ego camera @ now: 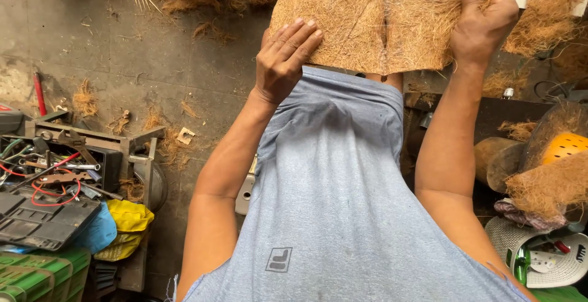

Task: The person is manually shaping and trimming a piece of coarse fiber matting, likely for use as a shoe component or padding.

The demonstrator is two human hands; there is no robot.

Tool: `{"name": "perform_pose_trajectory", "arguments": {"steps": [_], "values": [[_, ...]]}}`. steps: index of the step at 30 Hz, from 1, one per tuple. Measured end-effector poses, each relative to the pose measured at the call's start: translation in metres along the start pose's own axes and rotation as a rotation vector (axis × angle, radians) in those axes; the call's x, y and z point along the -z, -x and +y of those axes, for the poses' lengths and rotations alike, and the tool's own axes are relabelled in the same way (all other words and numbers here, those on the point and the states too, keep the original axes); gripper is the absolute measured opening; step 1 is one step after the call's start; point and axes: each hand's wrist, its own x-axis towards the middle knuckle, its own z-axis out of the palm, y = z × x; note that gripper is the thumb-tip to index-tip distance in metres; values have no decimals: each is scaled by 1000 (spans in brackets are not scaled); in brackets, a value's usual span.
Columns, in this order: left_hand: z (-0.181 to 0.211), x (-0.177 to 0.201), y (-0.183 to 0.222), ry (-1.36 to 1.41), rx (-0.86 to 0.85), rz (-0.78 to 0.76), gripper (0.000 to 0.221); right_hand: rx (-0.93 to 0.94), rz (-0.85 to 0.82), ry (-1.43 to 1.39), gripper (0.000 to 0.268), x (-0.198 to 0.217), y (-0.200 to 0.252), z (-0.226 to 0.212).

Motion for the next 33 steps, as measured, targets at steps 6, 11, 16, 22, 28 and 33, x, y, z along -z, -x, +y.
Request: {"name": "perform_pose_trajectory", "arguments": {"steps": [6, 11, 16, 22, 28, 33], "values": [[4, -2, 0, 52, 17, 51, 27, 61, 19, -39, 38, 1, 2, 4], [2, -2, 6, 106, 95, 61, 26, -2, 13, -24, 39, 4, 6, 4], [2, 3, 7, 131, 101, 82, 28, -6, 41, 9, 32, 4, 8, 5], [1, 4, 16, 115, 101, 139, 26, 26, 126, -96, 36, 8, 14, 14], [0, 6, 14, 8, 66, 173, 26, -43, -50, -307, 22, 17, 17, -31], [-2, 3, 18, 26, 171, 161, 28, -138, -268, 90, 37, 33, 18, -68]]}}
